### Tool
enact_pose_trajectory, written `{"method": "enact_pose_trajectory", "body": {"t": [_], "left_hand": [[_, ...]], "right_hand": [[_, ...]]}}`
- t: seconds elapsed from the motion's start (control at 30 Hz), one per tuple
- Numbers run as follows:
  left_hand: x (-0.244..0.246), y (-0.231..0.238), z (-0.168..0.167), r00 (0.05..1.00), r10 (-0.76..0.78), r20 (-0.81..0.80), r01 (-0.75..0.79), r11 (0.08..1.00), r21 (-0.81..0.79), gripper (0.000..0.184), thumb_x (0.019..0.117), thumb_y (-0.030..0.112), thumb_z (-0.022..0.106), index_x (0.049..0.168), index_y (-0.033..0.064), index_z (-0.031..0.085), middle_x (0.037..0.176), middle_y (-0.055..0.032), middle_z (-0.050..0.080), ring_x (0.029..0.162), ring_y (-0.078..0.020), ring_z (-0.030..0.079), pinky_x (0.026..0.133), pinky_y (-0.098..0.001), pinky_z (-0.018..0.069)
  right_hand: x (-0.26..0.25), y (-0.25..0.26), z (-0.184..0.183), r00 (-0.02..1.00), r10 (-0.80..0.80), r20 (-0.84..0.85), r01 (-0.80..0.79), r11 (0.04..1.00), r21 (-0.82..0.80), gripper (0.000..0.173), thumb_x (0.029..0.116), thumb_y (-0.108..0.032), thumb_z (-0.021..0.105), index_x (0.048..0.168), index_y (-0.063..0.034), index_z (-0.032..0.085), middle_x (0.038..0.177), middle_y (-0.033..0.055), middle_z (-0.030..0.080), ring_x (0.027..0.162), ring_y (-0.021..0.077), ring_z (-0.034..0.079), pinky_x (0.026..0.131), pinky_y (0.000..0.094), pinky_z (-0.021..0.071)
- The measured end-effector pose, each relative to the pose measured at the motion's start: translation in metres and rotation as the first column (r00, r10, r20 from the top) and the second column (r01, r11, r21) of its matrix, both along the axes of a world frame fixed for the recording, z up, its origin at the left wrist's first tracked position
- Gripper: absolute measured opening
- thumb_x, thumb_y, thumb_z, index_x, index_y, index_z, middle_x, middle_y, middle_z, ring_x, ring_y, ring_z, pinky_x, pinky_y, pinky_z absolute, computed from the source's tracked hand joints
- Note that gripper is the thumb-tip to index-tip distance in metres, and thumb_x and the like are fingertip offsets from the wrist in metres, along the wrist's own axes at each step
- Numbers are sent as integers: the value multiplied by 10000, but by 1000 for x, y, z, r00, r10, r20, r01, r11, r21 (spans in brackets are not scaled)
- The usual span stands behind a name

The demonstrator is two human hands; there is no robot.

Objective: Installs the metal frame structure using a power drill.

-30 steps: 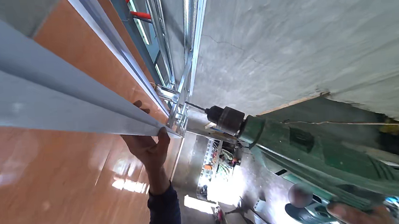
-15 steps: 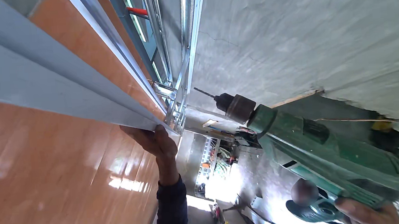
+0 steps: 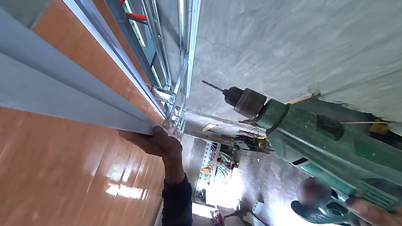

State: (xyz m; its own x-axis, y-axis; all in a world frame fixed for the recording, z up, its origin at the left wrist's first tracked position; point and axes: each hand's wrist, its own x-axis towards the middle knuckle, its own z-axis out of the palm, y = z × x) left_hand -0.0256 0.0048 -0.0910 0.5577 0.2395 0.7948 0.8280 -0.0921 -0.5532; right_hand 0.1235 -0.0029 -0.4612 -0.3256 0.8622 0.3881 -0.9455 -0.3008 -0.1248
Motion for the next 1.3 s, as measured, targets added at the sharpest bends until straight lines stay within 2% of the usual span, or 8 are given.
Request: {"method": "enact_pose_trajectory", "body": {"t": [0.03,0.23,0.4,0.53,0.77,0.93,1.1,1.3], "left_hand": [[-1,1,1,1000,-28,-13,28,1000,-6,700,1068,401,423,1498,-116,224,1468,-149,431,1348,-126,455,1122,-325,402],[-4,0,2,993,-62,-103,55,997,-62,590,1048,223,377,1504,-113,212,1501,-159,419,1406,-176,408,1163,-356,360],[-2,0,4,994,-88,-63,83,994,-71,631,1064,311,432,1507,-82,216,1486,-124,435,1379,-152,434,1141,-338,385],[-1,1,3,992,-71,-103,66,997,-44,613,1058,262,411,1491,-122,211,1469,-151,439,1369,-153,444,1138,-332,393],[-4,-1,5,991,-79,-106,73,996,-55,645,1066,337,453,1526,-54,224,1502,-104,425,1389,-144,428,1146,-350,385],[-4,3,2,986,-75,-147,73,997,-21,591,1054,226,397,1514,-93,209,1496,-136,413,1384,-145,427,1147,-348,381],[-8,-1,6,986,-98,-137,90,994,-65,615,1070,340,444,1534,-11,245,1507,-78,423,1384,-130,428,1141,-346,384],[-1,7,2,981,-103,-164,103,995,-4,621,1075,303,397,1510,-96,205,1492,-139,411,1374,-141,434,1141,-349,389]], "right_hand": [[-1,1,-1,1000,-1,-10,1,1000,0,306,895,-378,769,1179,-280,712,997,42,772,868,219,751,800,392,634],[-4,4,-1,997,-5,-72,7,999,33,316,913,-364,751,1207,-255,705,1004,76,769,867,248,752,792,405,635],[-5,4,2,994,0,-106,5,999,45,314,929,-366,737,1219,-250,707,1012,74,770,877,238,753,799,396,634],[-6,4,1,996,-2,-89,5,999,36,317,923,-367,743,1218,-255,706,1022,72,768,880,239,751,803,399,633],[-7,5,1,998,-3,-61,5,999,31,301,925,-379,736,1204,-270,709,1012,55,772,875,229,753,797,388,635],[-9,6,1,997,-5,-73,8,999,39,309,927,-376,736,1214,-264,704,1018,66,770,878,235,753,801,393,635],[-11,5,-1,997,-9,-79,12,999,33,313,927,-361,740,1222,-263,703,1028,71,770,889,242,754,805,397,637],[-11,6,-3,997,-25,-71,26,999,21,320,926,-378,740,1220,-258,702,1017,74,769,878,244,752,797,397,636]]}}
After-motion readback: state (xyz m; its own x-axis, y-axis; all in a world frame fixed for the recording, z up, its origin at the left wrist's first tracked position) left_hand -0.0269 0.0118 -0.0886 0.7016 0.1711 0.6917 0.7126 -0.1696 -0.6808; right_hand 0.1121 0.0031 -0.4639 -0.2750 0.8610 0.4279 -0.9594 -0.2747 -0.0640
